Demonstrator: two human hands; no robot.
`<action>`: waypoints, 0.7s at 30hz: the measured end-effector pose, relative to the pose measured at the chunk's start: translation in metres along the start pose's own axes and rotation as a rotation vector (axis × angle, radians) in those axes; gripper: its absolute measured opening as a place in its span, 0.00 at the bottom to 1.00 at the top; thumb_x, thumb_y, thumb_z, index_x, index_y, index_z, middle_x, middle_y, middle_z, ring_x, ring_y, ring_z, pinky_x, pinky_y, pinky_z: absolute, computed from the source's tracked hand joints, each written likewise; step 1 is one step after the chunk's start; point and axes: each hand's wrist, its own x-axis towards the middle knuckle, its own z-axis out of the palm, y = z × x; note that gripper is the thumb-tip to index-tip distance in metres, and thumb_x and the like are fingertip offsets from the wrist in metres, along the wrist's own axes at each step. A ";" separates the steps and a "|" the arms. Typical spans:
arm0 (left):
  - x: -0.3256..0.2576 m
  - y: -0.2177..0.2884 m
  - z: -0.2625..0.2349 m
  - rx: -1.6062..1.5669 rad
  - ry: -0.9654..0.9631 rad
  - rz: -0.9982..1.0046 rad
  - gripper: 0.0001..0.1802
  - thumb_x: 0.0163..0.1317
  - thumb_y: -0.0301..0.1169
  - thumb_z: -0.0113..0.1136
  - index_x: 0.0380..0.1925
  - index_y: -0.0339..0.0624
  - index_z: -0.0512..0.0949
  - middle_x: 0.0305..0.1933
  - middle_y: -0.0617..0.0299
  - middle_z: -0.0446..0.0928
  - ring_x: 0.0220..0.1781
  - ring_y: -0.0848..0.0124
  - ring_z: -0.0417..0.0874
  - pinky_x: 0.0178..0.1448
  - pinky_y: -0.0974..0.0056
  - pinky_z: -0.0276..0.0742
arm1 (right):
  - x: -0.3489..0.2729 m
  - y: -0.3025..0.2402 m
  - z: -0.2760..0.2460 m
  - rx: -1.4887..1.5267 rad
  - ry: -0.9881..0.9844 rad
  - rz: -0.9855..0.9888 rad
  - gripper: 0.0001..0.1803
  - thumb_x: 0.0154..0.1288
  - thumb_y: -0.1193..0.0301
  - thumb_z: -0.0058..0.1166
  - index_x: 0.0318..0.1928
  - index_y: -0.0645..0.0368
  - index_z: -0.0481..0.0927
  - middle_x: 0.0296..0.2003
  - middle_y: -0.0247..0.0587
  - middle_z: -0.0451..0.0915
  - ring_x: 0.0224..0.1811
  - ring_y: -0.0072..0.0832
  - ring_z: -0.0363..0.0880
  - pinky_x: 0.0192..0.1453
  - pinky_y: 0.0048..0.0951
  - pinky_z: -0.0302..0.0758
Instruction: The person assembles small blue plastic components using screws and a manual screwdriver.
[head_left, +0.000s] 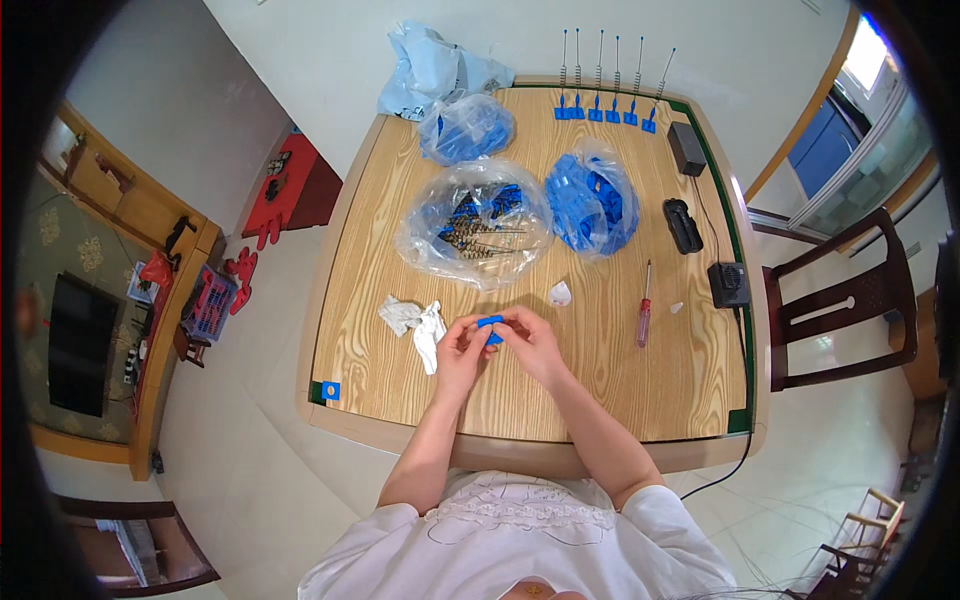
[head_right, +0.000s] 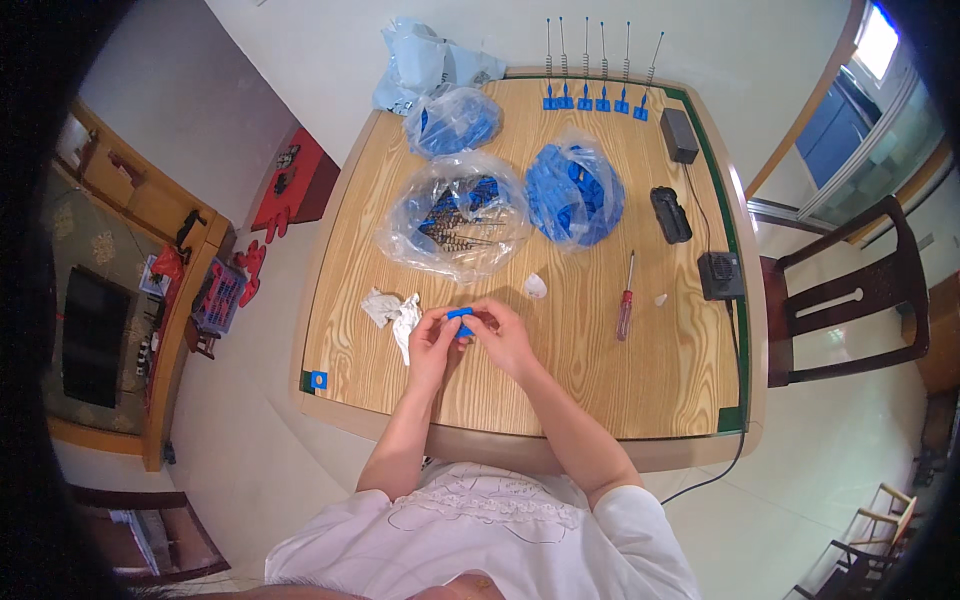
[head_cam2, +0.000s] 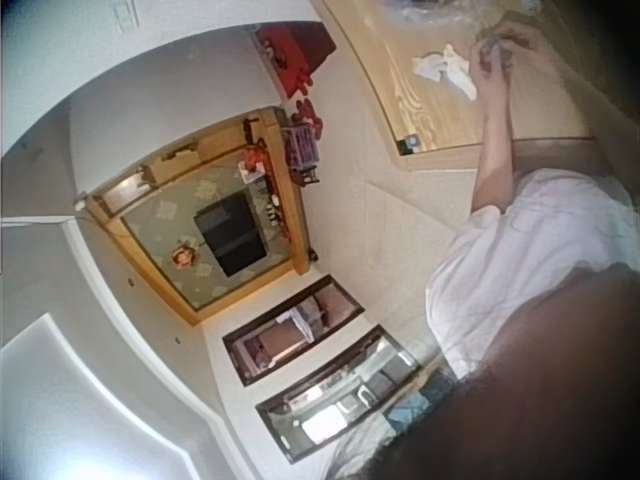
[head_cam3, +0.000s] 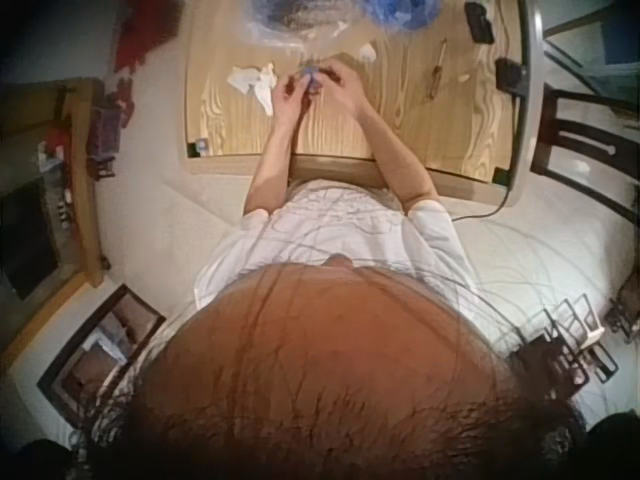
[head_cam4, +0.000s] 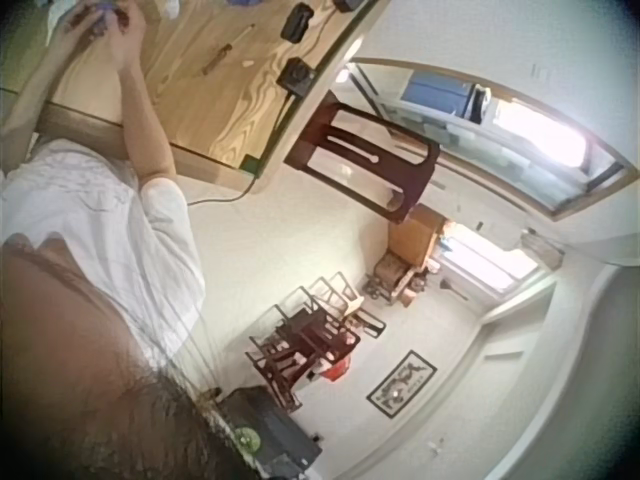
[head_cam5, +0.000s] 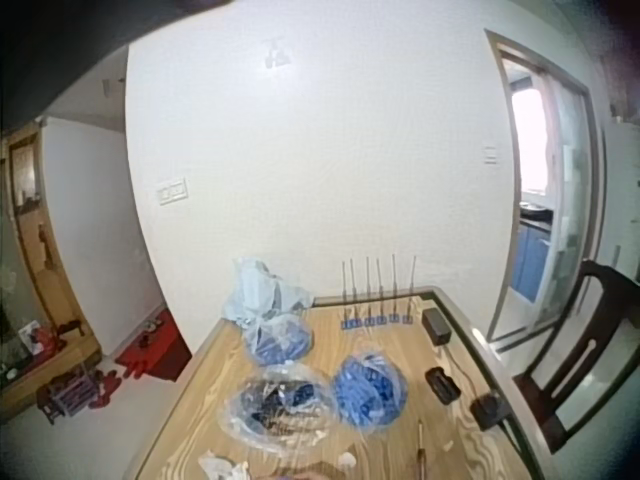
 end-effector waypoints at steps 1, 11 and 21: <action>0.000 -0.001 -0.003 0.001 0.004 0.001 0.07 0.62 0.24 0.55 0.40 0.38 0.75 0.30 0.65 0.78 0.27 0.81 0.75 0.29 0.76 0.71 | -0.001 -0.004 0.003 0.001 -0.004 0.001 0.08 0.64 0.75 0.52 0.43 0.61 0.74 0.36 0.32 0.77 0.41 0.18 0.75 0.47 0.22 0.72; -0.001 -0.006 -0.004 0.057 0.006 0.095 0.04 0.62 0.24 0.55 0.37 0.40 0.74 0.30 0.65 0.77 0.28 0.80 0.74 0.31 0.74 0.70 | -0.002 -0.004 0.008 0.187 0.000 -0.009 0.07 0.62 0.76 0.54 0.41 0.61 0.75 0.33 0.33 0.79 0.37 0.18 0.76 0.43 0.21 0.73; -0.002 -0.007 0.001 0.102 0.075 0.089 0.04 0.63 0.27 0.55 0.37 0.41 0.74 0.31 0.67 0.77 0.30 0.81 0.74 0.31 0.76 0.70 | -0.003 -0.007 0.010 0.152 -0.004 0.048 0.06 0.64 0.72 0.53 0.40 0.60 0.75 0.34 0.32 0.78 0.37 0.17 0.76 0.42 0.21 0.73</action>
